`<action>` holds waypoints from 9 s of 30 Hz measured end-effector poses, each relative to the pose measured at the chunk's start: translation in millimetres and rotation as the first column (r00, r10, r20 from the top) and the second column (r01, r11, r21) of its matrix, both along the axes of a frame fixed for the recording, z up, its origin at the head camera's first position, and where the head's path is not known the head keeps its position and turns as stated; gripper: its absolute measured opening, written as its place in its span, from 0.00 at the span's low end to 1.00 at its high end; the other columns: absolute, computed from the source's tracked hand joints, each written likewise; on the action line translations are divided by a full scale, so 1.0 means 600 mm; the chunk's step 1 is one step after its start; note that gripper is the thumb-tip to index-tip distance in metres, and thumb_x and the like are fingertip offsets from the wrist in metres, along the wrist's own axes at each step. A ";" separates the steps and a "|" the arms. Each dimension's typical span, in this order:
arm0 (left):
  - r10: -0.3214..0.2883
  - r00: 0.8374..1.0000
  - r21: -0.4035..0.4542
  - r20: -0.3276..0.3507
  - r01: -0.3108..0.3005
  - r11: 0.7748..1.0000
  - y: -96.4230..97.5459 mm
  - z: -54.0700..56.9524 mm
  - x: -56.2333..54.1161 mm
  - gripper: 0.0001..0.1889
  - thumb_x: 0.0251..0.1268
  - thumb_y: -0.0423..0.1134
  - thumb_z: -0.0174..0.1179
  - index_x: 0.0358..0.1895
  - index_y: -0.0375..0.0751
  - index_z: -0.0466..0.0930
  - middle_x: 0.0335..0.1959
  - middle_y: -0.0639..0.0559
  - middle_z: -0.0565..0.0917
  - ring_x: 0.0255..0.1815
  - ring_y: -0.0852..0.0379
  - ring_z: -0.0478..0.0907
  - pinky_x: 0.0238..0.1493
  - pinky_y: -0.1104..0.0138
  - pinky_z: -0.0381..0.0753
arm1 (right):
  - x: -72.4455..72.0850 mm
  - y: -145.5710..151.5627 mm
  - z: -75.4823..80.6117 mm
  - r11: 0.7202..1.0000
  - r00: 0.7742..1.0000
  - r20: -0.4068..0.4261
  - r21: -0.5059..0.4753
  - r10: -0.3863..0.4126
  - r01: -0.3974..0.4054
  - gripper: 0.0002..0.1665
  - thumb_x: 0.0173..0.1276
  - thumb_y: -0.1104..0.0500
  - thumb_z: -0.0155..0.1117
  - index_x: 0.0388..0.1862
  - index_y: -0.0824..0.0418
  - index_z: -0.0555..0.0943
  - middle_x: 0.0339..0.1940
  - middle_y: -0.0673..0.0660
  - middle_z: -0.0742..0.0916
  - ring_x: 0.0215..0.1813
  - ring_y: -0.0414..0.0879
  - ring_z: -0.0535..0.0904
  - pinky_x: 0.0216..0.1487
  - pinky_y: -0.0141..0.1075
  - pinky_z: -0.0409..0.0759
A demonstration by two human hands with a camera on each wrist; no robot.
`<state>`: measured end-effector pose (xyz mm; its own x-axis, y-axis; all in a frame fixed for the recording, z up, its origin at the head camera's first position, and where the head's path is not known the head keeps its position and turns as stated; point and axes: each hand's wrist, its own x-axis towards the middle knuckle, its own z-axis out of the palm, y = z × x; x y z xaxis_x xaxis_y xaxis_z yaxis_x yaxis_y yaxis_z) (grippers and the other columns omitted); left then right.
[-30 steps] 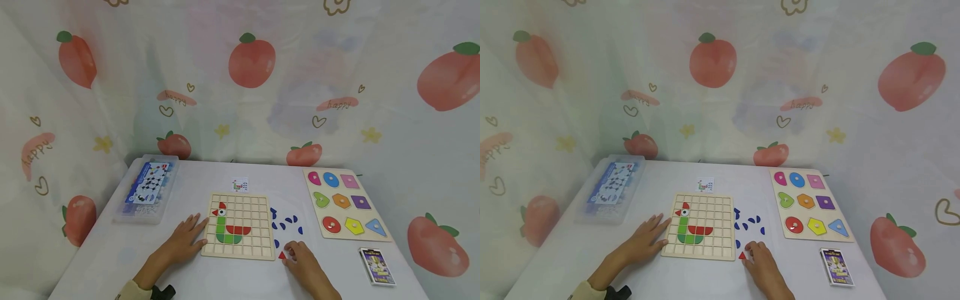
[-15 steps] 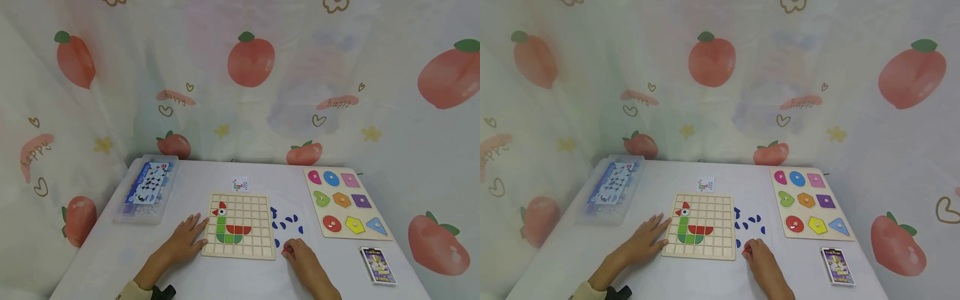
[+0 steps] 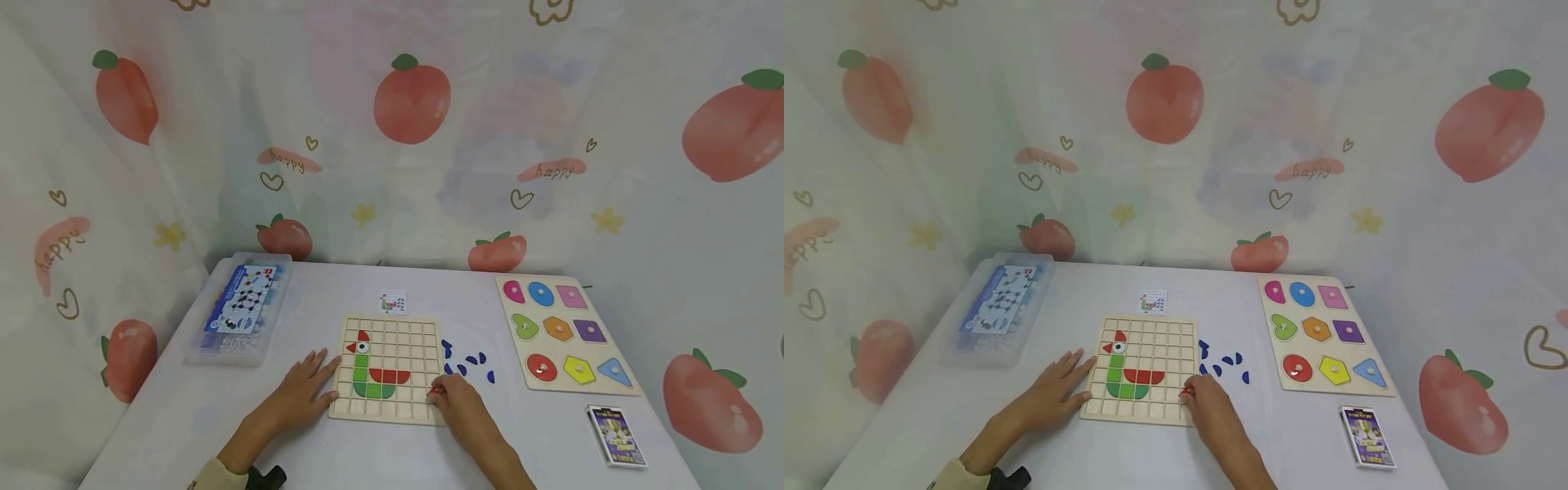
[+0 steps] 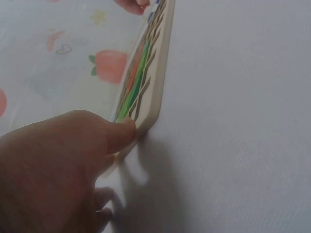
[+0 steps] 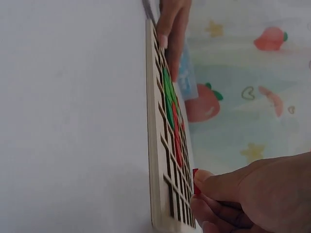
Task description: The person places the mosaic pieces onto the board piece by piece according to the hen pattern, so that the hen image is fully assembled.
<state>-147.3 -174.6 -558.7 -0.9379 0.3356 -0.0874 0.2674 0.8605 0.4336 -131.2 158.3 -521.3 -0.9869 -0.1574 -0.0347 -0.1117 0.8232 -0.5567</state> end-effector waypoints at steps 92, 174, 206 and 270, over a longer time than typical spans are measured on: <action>-0.011 1.000 0.017 -0.013 0.011 1.000 -0.004 0.000 -0.001 0.36 0.79 0.57 0.57 0.85 0.53 0.60 0.86 0.41 0.56 0.87 0.35 0.49 0.82 0.36 0.52 | -0.196 0.068 -0.026 0.957 0.957 0.001 -0.033 -0.289 0.288 0.19 0.73 0.61 0.70 0.56 0.73 0.79 0.50 0.71 0.82 0.48 0.60 0.81 0.51 0.53 0.84; 0.005 1.000 0.025 -0.013 -0.005 1.000 -0.001 0.006 0.003 0.36 0.79 0.56 0.58 0.84 0.51 0.62 0.86 0.41 0.57 0.87 0.36 0.49 0.83 0.37 0.51 | -0.130 -0.030 0.002 0.995 0.994 -0.037 -0.013 -0.101 0.100 0.14 0.73 0.58 0.71 0.53 0.63 0.84 0.48 0.62 0.84 0.49 0.55 0.82 0.50 0.51 0.84; -0.007 1.000 0.032 -0.013 0.007 0.999 -0.002 0.003 0.001 0.36 0.79 0.55 0.58 0.84 0.51 0.61 0.86 0.40 0.57 0.87 0.35 0.49 0.82 0.36 0.52 | -0.163 0.030 -0.014 0.979 0.978 -0.066 0.029 -0.198 0.200 0.17 0.71 0.57 0.74 0.50 0.68 0.85 0.45 0.63 0.87 0.49 0.58 0.84 0.51 0.57 0.70; -0.006 1.000 0.053 -0.028 0.007 0.999 0.000 0.008 0.004 0.36 0.78 0.53 0.60 0.83 0.48 0.62 0.85 0.38 0.58 0.86 0.34 0.50 0.81 0.34 0.52 | -0.154 0.144 -0.022 0.990 0.990 -0.010 -0.004 -0.142 0.142 0.10 0.75 0.67 0.61 0.51 0.68 0.84 0.43 0.63 0.84 0.46 0.55 0.80 0.55 0.53 0.85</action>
